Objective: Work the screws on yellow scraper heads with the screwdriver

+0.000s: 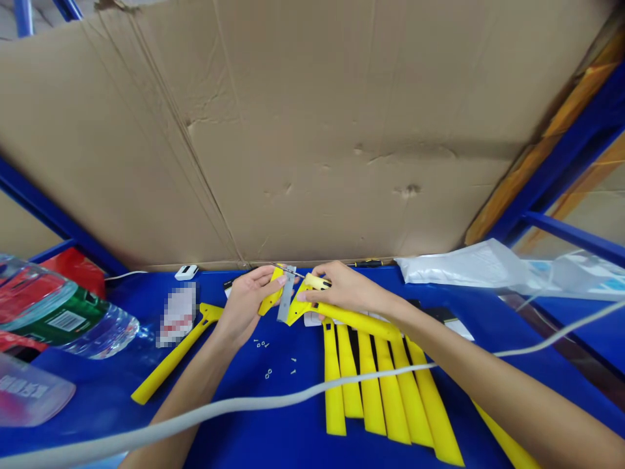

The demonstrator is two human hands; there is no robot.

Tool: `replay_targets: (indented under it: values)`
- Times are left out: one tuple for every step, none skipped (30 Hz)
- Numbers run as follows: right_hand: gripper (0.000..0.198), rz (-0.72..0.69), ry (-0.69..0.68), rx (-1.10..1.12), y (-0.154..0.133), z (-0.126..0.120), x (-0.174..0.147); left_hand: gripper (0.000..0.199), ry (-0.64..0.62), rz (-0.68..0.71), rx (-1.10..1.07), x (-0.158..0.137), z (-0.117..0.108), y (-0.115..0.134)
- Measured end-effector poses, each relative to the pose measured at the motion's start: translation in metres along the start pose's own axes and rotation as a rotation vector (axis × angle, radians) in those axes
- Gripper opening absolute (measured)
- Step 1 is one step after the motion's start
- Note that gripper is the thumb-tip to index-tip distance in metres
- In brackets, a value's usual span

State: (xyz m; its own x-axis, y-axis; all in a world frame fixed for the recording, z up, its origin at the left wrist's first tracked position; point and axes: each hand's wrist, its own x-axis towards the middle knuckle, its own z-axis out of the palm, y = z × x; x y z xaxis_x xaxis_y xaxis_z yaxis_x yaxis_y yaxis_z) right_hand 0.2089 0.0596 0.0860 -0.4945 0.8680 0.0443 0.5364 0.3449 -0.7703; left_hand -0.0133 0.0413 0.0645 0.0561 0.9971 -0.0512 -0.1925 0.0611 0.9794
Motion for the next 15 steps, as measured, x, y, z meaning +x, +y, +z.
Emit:
replay_targets:
  values:
    - [0.038,-0.005,-0.014,0.032,0.001,0.000,0.000,0.045,0.000,-0.006,0.002,0.000,0.002,-0.003]
    - [0.038,-0.004,-0.030,0.078,0.002,0.001,0.001,0.047,-0.004,-0.004,0.010,-0.001,0.004,-0.005]
    - [0.038,0.001,-0.048,0.131,0.003,0.001,0.001,0.048,-0.011,0.007,0.025,-0.001,0.006,-0.008]
    - [0.038,0.007,-0.063,0.181,0.004,0.002,0.001,0.049,-0.015,0.028,0.046,-0.002,0.007,-0.011]
    - [0.038,0.014,-0.078,0.222,0.004,0.002,0.001,0.049,-0.017,0.054,0.073,-0.002,0.007,-0.013]
    - [0.038,0.026,-0.089,0.254,0.005,0.002,0.000,0.049,-0.021,0.080,0.100,-0.002,0.007,-0.015]
    - [0.038,0.044,-0.101,0.279,0.005,0.002,0.000,0.048,-0.027,0.102,0.124,-0.002,0.006,-0.016]
    - [0.038,0.063,-0.112,0.297,0.005,0.002,0.000,0.048,-0.032,0.121,0.146,-0.002,0.005,-0.018]
    - [0.038,0.081,-0.121,0.308,0.005,0.001,0.000,0.048,-0.035,0.140,0.168,-0.002,0.005,-0.019]
    - [0.037,0.094,-0.127,0.310,0.005,0.001,0.000,0.047,-0.035,0.162,0.190,-0.002,0.005,-0.019]
    - [0.036,0.108,-0.132,0.307,0.004,0.001,0.000,0.046,-0.030,0.188,0.214,-0.002,0.005,-0.020]
    - [0.036,0.122,-0.136,0.297,0.005,0.001,0.000,0.044,-0.020,0.221,0.238,-0.003,0.005,-0.020]
    - [0.035,0.132,-0.140,0.285,0.005,0.001,0.000,0.041,-0.009,0.256,0.260,-0.003,0.006,-0.021]
    - [0.035,0.139,-0.144,0.275,0.005,0.001,0.000,0.038,-0.001,0.289,0.279,-0.003,0.007,-0.022]
    - [0.035,0.139,-0.149,0.267,0.006,0.002,-0.001,0.035,0.003,0.316,0.296,-0.004,0.008,-0.022]
